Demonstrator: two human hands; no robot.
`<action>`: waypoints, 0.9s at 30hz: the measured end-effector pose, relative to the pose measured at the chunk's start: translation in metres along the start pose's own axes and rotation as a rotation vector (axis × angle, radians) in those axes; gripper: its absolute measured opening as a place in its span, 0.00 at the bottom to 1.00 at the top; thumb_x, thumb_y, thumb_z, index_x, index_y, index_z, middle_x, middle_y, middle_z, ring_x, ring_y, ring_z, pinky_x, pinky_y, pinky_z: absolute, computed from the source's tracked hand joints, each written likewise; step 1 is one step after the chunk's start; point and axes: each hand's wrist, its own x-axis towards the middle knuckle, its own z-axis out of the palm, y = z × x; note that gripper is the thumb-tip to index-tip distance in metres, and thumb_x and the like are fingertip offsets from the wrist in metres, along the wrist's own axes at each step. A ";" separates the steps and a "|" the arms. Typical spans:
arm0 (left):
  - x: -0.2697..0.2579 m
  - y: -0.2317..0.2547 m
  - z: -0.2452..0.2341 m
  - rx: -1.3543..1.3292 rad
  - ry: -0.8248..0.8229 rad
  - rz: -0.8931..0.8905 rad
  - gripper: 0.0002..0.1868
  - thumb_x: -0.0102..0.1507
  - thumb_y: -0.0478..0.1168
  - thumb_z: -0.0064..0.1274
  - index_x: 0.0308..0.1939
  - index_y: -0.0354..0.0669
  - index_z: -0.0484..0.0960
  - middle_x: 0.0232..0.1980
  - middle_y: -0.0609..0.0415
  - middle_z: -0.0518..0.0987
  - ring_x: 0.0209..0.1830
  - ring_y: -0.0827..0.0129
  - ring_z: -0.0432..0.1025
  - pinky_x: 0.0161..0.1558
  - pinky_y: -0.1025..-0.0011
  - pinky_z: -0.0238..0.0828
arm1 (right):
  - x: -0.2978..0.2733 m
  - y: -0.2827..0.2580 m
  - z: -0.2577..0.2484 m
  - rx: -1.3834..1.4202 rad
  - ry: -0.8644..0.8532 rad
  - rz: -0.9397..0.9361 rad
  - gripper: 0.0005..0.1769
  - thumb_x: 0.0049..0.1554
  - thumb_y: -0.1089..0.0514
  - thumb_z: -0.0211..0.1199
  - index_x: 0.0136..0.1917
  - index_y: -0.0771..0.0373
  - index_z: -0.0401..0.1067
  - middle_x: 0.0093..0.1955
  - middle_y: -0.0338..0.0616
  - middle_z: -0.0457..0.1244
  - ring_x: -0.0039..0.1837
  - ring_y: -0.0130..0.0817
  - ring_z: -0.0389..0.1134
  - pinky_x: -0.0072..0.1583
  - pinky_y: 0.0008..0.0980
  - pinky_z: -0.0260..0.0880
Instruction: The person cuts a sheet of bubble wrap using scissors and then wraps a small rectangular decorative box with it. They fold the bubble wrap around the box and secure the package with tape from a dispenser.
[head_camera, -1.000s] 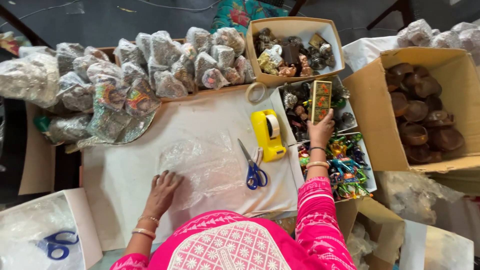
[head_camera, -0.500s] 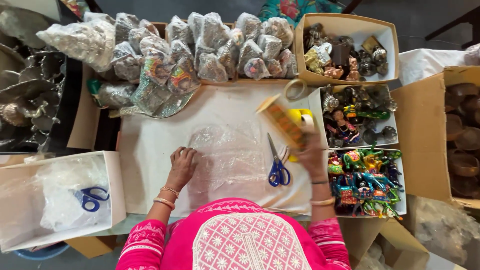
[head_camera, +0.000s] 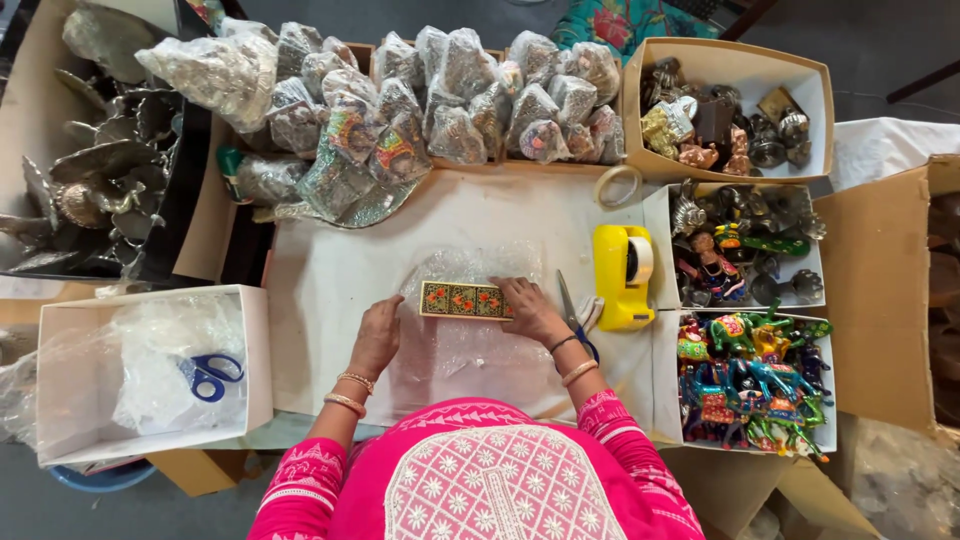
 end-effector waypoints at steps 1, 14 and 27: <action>-0.001 0.001 -0.001 0.001 0.001 0.000 0.23 0.60 0.26 0.48 0.61 0.38 0.73 0.54 0.42 0.78 0.56 0.48 0.71 0.60 0.56 0.66 | 0.001 -0.001 0.001 0.000 0.000 -0.001 0.52 0.37 0.62 0.73 0.74 0.55 0.60 0.66 0.48 0.62 0.67 0.51 0.61 0.68 0.45 0.62; 0.037 0.054 -0.008 -0.060 -0.093 0.184 0.39 0.51 0.36 0.65 0.64 0.36 0.67 0.65 0.38 0.68 0.66 0.42 0.60 0.68 0.52 0.58 | -0.012 -0.007 0.018 -0.188 0.222 0.008 0.42 0.37 0.60 0.75 0.65 0.56 0.67 0.62 0.46 0.62 0.67 0.48 0.60 0.66 0.47 0.61; 0.067 0.035 0.036 0.141 -0.417 0.145 0.39 0.49 0.39 0.68 0.62 0.40 0.69 0.58 0.44 0.74 0.61 0.48 0.66 0.62 0.59 0.68 | -0.070 0.004 0.001 -0.185 0.590 0.434 0.27 0.60 0.57 0.64 0.71 0.57 0.64 0.68 0.54 0.58 0.71 0.52 0.58 0.71 0.46 0.58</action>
